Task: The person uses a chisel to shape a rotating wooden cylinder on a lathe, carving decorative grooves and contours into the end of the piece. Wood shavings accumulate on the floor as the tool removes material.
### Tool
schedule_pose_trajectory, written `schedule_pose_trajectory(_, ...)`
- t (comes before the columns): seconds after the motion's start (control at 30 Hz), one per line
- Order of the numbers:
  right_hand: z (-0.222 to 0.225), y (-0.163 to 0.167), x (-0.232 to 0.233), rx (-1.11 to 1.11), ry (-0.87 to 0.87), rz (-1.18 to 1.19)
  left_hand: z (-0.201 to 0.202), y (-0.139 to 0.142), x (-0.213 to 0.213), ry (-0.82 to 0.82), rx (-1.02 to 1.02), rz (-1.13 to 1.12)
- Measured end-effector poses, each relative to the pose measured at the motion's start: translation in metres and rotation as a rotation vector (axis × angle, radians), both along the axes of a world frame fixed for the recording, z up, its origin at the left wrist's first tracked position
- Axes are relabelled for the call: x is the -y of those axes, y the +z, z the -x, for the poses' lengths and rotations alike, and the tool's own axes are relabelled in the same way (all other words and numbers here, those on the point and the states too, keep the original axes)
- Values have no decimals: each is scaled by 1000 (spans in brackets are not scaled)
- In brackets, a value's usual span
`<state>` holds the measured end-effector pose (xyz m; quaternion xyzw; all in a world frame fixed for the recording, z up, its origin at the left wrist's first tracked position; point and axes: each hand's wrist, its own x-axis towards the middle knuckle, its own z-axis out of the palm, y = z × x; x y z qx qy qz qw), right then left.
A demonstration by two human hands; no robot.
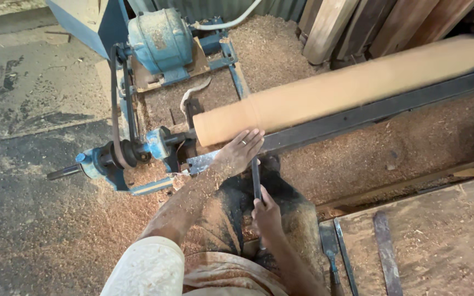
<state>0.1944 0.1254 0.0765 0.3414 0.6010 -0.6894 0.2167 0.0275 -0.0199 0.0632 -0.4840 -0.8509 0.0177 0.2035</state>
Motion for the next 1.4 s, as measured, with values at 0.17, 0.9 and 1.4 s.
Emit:
schedule_pose_trajectory(0.17,-6,1,18,-24,-99,54,-1,3,-3,-16,32,-77)
schedule_pose_trajectory(0.9,10,10,-27,9,133,-36,7,-10,6,-105,-84,84)
schedule_pose_trajectory(1.4,28,20,-65,111,416,-321,5,-10,7,-59,-127,43)
